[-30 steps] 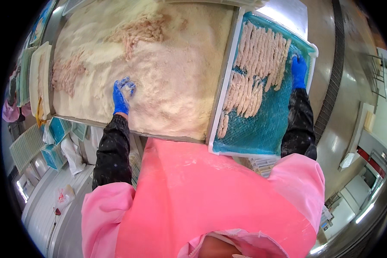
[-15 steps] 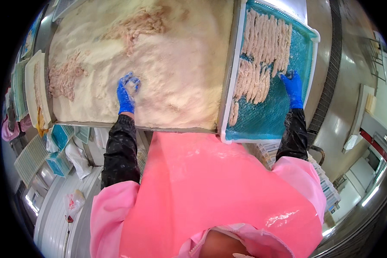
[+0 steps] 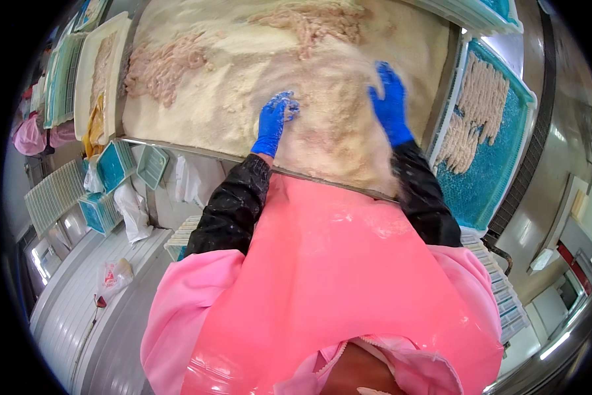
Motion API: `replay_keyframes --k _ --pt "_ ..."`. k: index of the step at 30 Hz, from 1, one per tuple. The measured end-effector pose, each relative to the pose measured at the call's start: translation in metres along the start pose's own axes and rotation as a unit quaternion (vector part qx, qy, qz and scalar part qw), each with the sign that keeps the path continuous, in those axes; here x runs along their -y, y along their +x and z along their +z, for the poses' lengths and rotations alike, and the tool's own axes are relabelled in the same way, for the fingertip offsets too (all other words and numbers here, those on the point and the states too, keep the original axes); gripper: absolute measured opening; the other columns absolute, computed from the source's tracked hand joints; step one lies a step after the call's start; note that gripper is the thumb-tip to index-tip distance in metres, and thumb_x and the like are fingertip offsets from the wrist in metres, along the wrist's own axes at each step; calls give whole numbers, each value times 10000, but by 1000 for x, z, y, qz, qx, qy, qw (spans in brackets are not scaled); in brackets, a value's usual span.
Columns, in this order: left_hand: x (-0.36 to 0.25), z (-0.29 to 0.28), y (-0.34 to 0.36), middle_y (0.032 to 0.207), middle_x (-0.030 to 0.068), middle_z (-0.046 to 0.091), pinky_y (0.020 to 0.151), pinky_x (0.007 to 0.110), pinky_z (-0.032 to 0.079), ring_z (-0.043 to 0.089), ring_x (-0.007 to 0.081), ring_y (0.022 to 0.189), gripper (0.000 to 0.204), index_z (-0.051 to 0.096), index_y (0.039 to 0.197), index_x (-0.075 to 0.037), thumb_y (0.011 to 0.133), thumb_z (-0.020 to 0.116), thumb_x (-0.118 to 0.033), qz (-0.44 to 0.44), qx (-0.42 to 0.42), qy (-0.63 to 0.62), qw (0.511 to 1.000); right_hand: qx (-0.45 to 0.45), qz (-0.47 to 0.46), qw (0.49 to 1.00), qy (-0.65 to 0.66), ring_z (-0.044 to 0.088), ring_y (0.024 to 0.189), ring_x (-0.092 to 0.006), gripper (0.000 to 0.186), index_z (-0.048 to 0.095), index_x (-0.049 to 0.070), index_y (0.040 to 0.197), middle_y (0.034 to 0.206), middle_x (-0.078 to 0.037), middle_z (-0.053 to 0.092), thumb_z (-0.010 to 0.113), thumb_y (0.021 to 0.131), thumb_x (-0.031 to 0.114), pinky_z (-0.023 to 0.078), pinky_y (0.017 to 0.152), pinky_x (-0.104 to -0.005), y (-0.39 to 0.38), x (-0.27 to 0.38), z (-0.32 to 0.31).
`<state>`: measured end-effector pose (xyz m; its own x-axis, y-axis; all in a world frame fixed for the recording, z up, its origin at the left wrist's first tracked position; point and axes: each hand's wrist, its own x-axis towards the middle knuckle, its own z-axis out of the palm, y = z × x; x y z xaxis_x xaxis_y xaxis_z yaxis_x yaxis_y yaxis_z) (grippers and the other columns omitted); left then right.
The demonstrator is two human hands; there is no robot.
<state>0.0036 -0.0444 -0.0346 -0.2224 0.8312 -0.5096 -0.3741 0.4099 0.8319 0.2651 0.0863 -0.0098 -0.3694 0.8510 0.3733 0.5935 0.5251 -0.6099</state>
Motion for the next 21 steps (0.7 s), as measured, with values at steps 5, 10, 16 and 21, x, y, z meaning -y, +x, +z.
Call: replay_keyframes --k 5,10,16,21 --pt "19 -30 -3 983 98 630 733 278 505 622 166 863 294 558 1135 -2 871 536 -129 20 63 -9 998 51 84 972 214 470 1101 -350 407 558 116 1191 1143 -199 526 621 791 168 380 941 -392 -14 35 104" --pt "2 -11 -12 899 90 647 671 239 484 617 133 765 305 570 1122 17 913 480 -186 4 46 -5 999 -29 46 994 -96 486 1022 -303 375 619 104 1024 1045 -126 556 666 740 344 367 837 -440 68 85 111" --pt "-6 -4 -17 860 72 635 679 234 480 597 123 736 276 577 1098 34 902 495 -142 11 45 -36 998 22 88 969 -229 500 964 -263 295 658 143 872 960 -27 587 663 690 375 353 758 -435 87 69 116" --pt "-1 -7 -15 859 66 641 673 235 475 596 120 737 280 587 1090 29 898 497 -153 16 56 -24 998 9 116 986 -120 523 913 -270 240 671 154 797 907 -56 598 660 697 372 359 735 -426 83 53 116"
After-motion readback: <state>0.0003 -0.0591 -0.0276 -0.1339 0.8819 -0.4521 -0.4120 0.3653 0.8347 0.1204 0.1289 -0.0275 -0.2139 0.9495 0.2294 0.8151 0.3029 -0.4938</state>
